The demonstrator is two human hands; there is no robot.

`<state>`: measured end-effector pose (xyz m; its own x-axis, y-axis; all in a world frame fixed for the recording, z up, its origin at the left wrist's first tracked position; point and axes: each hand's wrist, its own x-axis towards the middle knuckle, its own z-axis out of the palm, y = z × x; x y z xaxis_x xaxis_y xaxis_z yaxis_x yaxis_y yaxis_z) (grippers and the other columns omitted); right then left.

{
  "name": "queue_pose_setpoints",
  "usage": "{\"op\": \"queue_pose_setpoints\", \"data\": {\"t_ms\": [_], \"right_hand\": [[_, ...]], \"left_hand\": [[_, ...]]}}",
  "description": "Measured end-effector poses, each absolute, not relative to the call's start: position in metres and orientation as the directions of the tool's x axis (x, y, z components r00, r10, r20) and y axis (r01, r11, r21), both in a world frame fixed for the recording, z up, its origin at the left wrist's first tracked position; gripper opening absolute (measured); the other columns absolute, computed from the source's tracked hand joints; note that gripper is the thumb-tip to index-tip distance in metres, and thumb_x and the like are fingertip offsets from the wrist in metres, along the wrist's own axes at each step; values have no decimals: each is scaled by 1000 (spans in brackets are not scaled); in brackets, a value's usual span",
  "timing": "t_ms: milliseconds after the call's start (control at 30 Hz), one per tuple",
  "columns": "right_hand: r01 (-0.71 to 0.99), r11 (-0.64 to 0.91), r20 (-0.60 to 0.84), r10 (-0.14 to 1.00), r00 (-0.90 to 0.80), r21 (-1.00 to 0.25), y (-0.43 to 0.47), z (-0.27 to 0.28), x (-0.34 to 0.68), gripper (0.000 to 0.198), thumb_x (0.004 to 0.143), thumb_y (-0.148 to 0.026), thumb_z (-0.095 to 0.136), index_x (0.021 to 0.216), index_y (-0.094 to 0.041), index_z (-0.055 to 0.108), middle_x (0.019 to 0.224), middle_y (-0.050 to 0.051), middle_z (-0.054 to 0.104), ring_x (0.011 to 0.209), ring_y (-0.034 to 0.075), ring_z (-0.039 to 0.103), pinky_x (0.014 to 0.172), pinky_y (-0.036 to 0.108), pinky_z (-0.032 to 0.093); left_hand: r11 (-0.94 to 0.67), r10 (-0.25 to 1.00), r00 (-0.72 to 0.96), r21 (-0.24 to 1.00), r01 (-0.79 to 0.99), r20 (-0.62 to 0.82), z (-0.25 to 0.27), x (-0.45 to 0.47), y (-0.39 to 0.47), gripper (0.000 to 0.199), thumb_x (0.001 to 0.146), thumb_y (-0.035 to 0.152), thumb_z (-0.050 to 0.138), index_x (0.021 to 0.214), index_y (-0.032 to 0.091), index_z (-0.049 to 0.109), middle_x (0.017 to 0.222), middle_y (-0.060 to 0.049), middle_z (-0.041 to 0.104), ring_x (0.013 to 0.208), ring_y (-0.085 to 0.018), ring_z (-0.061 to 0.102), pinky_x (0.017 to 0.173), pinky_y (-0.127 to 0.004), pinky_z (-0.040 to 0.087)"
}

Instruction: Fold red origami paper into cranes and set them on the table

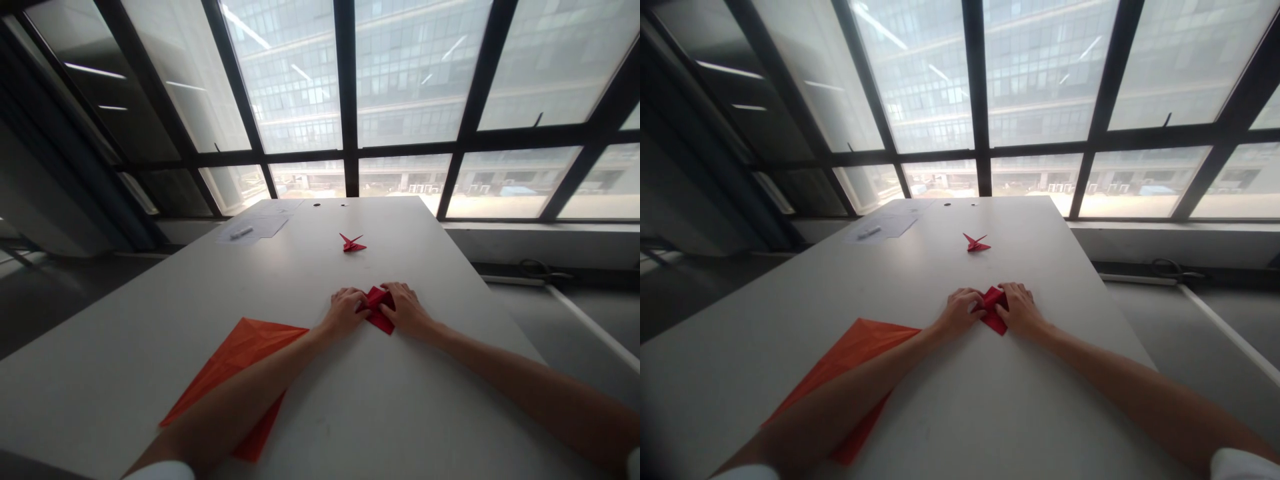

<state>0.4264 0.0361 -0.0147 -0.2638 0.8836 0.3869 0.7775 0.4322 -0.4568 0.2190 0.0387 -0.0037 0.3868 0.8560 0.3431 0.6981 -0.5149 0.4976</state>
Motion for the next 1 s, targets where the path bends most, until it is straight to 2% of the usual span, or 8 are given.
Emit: {"op": "queue_pose_setpoints", "data": {"t_ms": [200,367,533,600,700,800,900,1000], "right_hand": [[639,407,394,903,-173,-653,45,-16,428,55,76,-25,69,129,-20,53,119,13,65,113,29,57,98,47,44],[181,355,300,914,-273,-917,42,-6,426,53,74,-25,73,123,-21,55,102,7,72,90,23,68,77,38,57],[57,361,342,915,-217,-931,36,3,422,59,72,-25,75,126,-22,54,101,5,72,87,22,69,71,35,59],[84,398,381,909,-168,-914,35,5,422,56,73,-25,74,126,-22,55,100,5,72,85,22,68,70,34,58],[220,532,523,846,-105,-817,33,8,425,31,77,-27,72,107,-22,64,93,4,71,81,20,65,70,32,55],[340,714,691,692,-208,-613,31,11,430,6,86,-27,64,87,-21,66,86,6,69,77,19,62,69,32,52],[421,813,747,557,-363,-402,31,14,435,11,90,-25,58,85,-23,67,88,7,69,82,20,61,77,35,49],[531,786,668,582,-463,-317,36,13,439,17,92,-21,52,86,-24,68,95,8,70,89,21,60,85,38,46]], "left_hand": [[-589,808,373,636,498,456,-2,218,37,9,81,12,64,85,20,65,105,-4,64,95,-17,61,87,-31,49],[-578,815,303,732,360,494,3,216,32,7,81,10,62,83,17,64,118,-7,58,80,-11,62,74,-25,53],[-440,888,234,880,178,396,0,215,41,47,81,14,67,126,22,57,116,-9,64,74,-11,65,69,-25,55],[-363,917,233,921,143,325,0,215,45,51,81,18,70,129,19,55,96,-6,70,72,-14,65,67,-26,54],[-444,892,206,865,234,402,6,215,46,18,82,22,71,99,17,71,79,-4,70,73,-15,64,70,-27,52],[-650,758,207,688,323,619,13,214,40,9,88,26,67,86,19,71,84,-4,70,77,-16,63,75,-28,51],[-742,661,251,566,358,707,18,213,34,12,93,27,59,93,20,69,91,-7,69,87,-17,64,83,-31,51],[-738,664,292,539,406,688,18,213,33,15,96,24,53,97,20,67,100,-8,67,97,-19,62,91,-33,50]]}}
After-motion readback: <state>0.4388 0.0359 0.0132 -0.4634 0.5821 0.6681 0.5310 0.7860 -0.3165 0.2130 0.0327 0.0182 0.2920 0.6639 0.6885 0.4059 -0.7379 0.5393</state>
